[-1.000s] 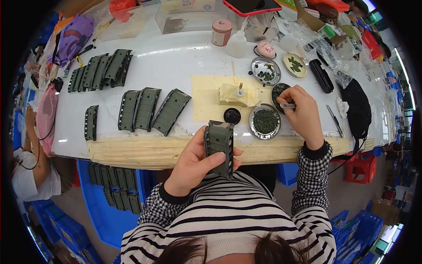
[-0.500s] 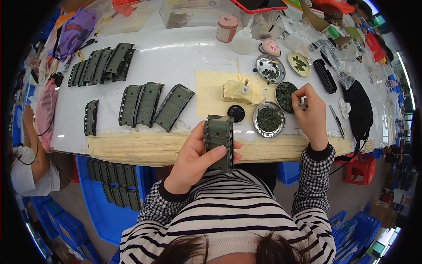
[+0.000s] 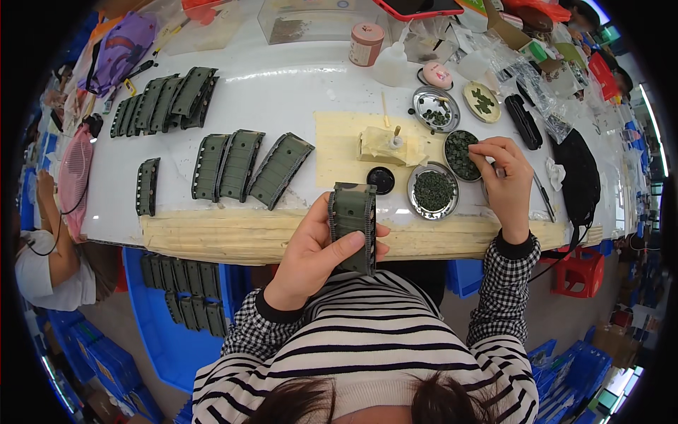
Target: Apply adhesive to plastic toy tank components and assemble the parts at a factory workbench.
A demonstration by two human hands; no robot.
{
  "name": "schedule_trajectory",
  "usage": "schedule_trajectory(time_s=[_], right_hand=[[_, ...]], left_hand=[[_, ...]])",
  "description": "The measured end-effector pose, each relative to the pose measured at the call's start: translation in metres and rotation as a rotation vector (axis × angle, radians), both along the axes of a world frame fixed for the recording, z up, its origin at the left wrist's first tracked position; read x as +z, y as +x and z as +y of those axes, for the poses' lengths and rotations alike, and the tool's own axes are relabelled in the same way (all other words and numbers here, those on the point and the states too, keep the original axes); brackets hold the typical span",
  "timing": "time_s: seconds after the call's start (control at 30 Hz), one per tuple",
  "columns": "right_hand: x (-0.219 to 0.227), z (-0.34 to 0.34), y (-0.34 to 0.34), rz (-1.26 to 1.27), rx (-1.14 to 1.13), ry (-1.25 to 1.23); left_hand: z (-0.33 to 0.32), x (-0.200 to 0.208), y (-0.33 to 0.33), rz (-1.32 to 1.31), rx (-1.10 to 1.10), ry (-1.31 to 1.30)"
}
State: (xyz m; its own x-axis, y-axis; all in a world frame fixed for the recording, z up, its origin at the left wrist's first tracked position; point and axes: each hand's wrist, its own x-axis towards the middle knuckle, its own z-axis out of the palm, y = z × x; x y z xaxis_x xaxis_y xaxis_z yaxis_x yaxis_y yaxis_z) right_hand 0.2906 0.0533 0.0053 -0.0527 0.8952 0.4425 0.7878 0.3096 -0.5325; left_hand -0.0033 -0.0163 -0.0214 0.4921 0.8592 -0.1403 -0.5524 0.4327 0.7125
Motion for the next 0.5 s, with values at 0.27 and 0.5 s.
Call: schedule_trajectory(time_s=[0.27,0.5], right_hand=[[0.019,-0.027,-0.022,0.221,0.07,-0.062],[0.023,-0.053,-0.085,0.401,0.276,-0.089]], left_hand=[[0.0,0.005,0.007,0.077,0.08,-0.003],[-0.001,0.008,0.011,0.103,0.139,0.09]])
